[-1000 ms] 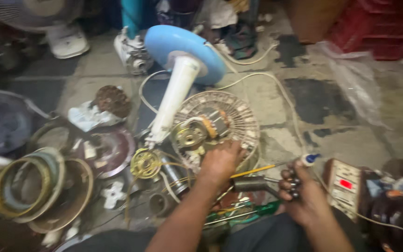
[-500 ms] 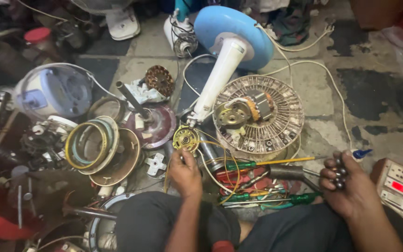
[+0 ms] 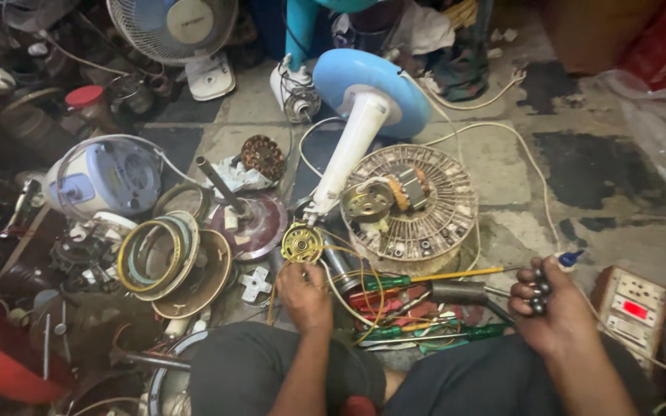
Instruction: The person sits on the workshop floor assembling an electric fan motor. They pick up steel ball bearings, place them into the cylindrical motor housing one at a time, and use a long metal rod to press and seat the bearings inside the housing, working over the disassembled fan parts spread on the floor.
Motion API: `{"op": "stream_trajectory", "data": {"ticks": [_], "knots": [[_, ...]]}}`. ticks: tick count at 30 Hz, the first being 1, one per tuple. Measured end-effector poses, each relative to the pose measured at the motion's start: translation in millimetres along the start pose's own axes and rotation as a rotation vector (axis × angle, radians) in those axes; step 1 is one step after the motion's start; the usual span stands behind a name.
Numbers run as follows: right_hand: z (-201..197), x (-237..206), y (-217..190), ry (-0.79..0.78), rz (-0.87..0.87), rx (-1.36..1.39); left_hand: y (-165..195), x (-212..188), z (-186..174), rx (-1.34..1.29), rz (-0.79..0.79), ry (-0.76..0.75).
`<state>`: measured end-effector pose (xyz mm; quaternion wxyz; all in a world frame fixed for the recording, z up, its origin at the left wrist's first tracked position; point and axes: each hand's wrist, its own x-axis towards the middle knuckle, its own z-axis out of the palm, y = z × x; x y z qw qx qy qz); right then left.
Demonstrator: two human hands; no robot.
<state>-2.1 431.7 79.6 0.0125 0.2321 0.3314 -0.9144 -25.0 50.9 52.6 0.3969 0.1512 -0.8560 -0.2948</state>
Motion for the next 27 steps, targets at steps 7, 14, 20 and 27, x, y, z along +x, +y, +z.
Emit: {"op": "stream_trajectory", "data": {"ticks": [7,14,20,27], "knots": [[2.9,2.2,1.0,0.046,0.0,-0.013,3.2,-6.5,-2.4,-0.209,-0.14,-0.006],[3.3,1.2,-0.1,0.038,-0.004,0.016,1.0,-11.2,-2.5,-0.177,-0.146,0.028],[3.3,1.0,0.9,0.04,-0.004,0.009,-7.6,-13.5,3.1,-0.317,-0.258,0.031],[4.7,3.5,0.0,0.056,0.021,0.026,32.9,-9.8,-14.3,-0.16,0.13,-0.053]]}}
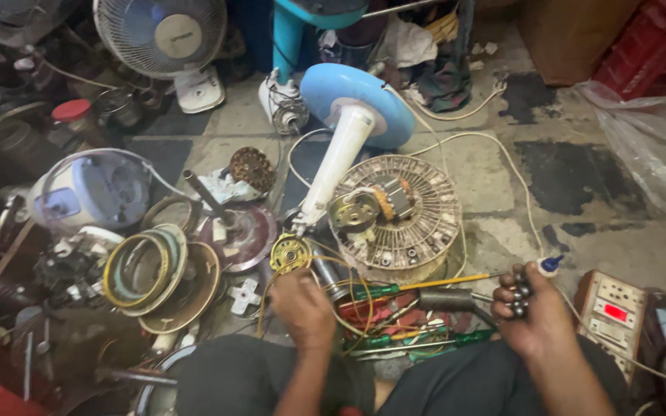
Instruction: The person sits on the workshop floor assembling an electric fan motor. They pick up steel ball bearings, place them into the cylindrical motor housing one at a time, and use a long metal rod to press and seat the bearings inside the housing, working over the disassembled fan parts spread on the floor.
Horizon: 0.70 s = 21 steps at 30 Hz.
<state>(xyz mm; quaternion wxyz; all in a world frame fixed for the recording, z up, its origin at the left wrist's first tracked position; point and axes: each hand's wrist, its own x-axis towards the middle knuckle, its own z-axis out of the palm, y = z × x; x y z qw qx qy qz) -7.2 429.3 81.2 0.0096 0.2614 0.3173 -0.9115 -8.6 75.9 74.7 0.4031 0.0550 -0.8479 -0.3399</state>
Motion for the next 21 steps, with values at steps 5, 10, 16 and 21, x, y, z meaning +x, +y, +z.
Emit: {"op": "stream_trajectory", "data": {"ticks": [5,10,16,21], "knots": [[3.8,-1.3,1.5,0.014,-0.022,-0.026,66.1,-4.1,39.6,0.108,0.102,-0.519],[7.6,-6.4,-0.4,0.067,-0.028,-0.012,72.9,0.0,56.8,0.229,0.083,-0.637],[16.6,-8.4,1.7,0.018,-0.034,-0.026,68.5,18.1,57.0,0.077,-0.103,-0.706],[18.7,-14.2,-0.5,0.047,-0.031,-0.017,79.5,25.3,62.2,0.151,-0.084,-0.748]]}}
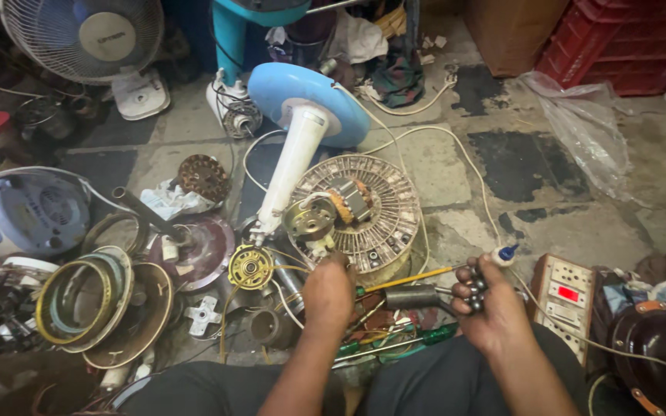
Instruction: The person sits on the workshop floor assembling an electric fan motor. They pick up steel ball bearings, place them into the cylindrical motor housing one at a time, and use a long metal rod to press and seat the bearings inside the housing, working over the disassembled fan parts spread on the floor.
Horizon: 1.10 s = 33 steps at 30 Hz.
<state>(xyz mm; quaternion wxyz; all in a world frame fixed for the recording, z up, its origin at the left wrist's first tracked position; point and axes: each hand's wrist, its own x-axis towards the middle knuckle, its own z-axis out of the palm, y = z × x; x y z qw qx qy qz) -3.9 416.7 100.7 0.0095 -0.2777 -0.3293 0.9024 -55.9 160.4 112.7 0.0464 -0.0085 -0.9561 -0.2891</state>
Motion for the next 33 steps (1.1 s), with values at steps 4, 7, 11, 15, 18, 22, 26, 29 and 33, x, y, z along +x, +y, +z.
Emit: {"op": "stream_trajectory", "data": {"ticks": [4,7,11,15,18,22,26,29,33], "knots": [[1.9,-1.0,0.0,-0.009,-0.006,-0.003,2.5,-5.0,0.3,-0.039,0.104,0.105],[2.9,-0.7,0.4,-0.014,-0.008,-0.004,2.6,-10.3,3.0,-0.133,0.109,0.133],[2.2,-1.9,0.7,0.004,0.001,-0.004,5.3,-11.4,8.9,-0.192,0.141,0.167],[2.4,-1.6,0.2,0.011,-0.005,0.001,7.4,-6.6,10.1,-0.177,0.121,0.137],[3.5,-1.4,0.9,0.005,-0.011,-0.013,5.7,-6.7,10.1,-0.131,0.161,0.074],[2.7,-2.6,0.1,-0.001,0.0,0.01,6.4,-7.8,21.7,-0.303,0.048,0.162],[1.9,-1.5,0.6,0.009,0.001,0.008,16.1,4.6,41.0,-0.77,-0.237,0.088],[1.2,0.9,2.2,0.0,-0.002,0.004,19.2,3.3,42.2,-0.47,0.037,0.147],[-0.2,3.9,1.1,-0.009,-0.012,0.008,28.8,-12.1,34.0,0.213,0.252,0.141]]}}
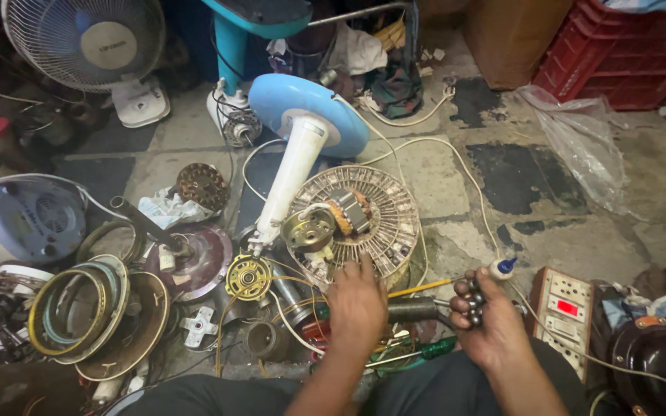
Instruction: The person sits on the workshop floor assembling an electric fan motor. They pick up steel ball bearings, place them into the cylindrical motor housing one at a time, and use a long metal rod to press and seat the bearings inside the housing, working over the disassembled fan parts spread on the floor.
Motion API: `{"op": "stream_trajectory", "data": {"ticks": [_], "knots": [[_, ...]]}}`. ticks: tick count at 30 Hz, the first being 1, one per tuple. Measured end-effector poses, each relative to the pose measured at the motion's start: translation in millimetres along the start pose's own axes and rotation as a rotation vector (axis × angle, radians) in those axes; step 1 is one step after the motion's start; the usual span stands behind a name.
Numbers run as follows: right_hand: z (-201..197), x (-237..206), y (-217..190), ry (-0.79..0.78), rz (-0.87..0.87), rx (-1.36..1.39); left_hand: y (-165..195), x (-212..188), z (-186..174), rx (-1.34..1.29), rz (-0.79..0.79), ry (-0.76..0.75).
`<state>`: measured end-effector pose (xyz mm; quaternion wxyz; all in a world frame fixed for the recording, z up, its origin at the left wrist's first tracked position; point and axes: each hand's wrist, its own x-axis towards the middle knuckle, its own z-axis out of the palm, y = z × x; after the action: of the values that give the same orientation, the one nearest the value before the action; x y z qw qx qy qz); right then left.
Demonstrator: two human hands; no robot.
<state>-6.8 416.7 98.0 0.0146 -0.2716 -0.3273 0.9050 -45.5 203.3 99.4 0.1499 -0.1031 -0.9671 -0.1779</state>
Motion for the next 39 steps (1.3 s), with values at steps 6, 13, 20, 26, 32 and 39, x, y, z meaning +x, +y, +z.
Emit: {"op": "stream_trajectory", "data": {"ticks": [6,13,20,26,32,39], "knots": [[1.7,-0.1,0.2,-0.004,0.006,-0.014,-1.8,-2.1,-14.1,0.147,0.139,-0.039],[5.6,-2.6,-0.6,0.005,0.006,-0.01,-2.5,6.1,-17.5,0.005,0.118,-0.121],[4.7,-0.8,0.3,0.0,0.017,-0.014,-4.6,34.3,-5.6,-0.249,-0.214,-0.158],[3.3,-2.4,-0.6,-0.009,0.025,-0.003,-2.7,30.2,3.1,-0.07,-0.137,-0.129],[6.6,-4.5,-1.4,0.03,0.032,-0.004,6.2,30.5,5.5,0.112,-0.06,-0.146],[8.9,-7.1,-1.8,0.03,0.035,0.001,-0.5,55.8,-12.4,-0.137,-0.18,-0.364]]}}
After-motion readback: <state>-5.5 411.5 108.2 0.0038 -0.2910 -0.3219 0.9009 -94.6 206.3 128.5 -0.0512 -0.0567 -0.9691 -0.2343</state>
